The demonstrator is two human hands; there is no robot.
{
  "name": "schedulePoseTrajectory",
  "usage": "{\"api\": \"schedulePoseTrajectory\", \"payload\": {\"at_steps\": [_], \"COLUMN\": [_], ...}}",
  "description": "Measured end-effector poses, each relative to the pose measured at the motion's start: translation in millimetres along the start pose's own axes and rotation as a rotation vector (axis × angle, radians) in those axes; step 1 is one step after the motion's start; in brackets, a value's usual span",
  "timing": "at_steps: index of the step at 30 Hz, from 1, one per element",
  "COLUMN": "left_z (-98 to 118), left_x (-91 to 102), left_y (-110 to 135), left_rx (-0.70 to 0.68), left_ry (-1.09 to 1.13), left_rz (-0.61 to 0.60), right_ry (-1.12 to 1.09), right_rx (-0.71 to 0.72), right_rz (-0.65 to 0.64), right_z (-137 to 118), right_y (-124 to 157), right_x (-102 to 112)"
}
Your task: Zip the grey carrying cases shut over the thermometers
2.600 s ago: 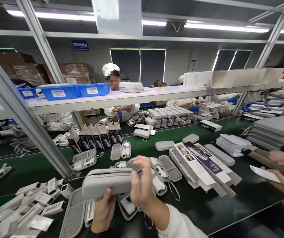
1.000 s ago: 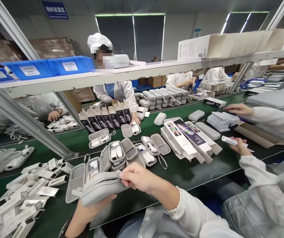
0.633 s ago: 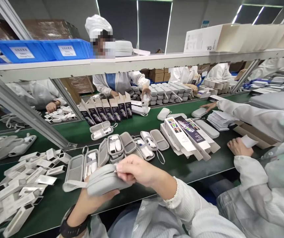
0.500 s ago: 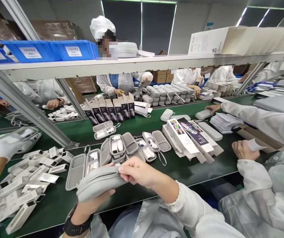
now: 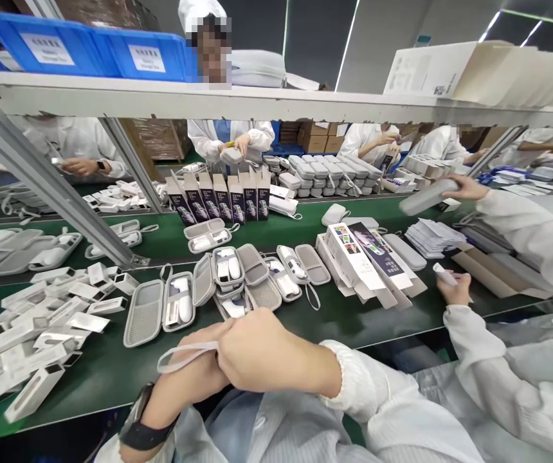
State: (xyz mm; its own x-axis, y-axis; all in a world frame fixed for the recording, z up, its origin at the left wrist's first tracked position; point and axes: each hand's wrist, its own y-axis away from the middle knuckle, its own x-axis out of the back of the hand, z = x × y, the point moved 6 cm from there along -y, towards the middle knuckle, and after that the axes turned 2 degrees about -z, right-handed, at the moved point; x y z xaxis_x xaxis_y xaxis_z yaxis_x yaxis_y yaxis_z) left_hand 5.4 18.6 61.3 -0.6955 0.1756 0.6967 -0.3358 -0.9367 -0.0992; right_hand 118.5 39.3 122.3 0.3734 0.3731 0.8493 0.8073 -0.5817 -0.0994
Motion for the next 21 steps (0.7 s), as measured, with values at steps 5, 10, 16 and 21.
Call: {"api": "schedulePoseTrajectory", "payload": {"at_steps": [5,10,16,21], "left_z": [-14,-40,-86,-112], "left_x": [16.2,21.0,30.3,21.8], "left_y": [3,-6,-6,9], "left_rx": [0.049,0.118,0.195,0.300], "left_ry": [0.179,0.476,0.614,0.722], "left_rz": [0.155,0.265,0.487,0.546], "right_ry": [-0.224,-0.444,-0.254,-0.005], "right_rx": [-0.025,0.107,-0.621,-0.995], "right_rz": [0.210,0.129,0.649,0.468], "right_z": [27,51,190,291], "right_y": [-2,-25,-83,-111], "right_x": [18,18,84,104]}}
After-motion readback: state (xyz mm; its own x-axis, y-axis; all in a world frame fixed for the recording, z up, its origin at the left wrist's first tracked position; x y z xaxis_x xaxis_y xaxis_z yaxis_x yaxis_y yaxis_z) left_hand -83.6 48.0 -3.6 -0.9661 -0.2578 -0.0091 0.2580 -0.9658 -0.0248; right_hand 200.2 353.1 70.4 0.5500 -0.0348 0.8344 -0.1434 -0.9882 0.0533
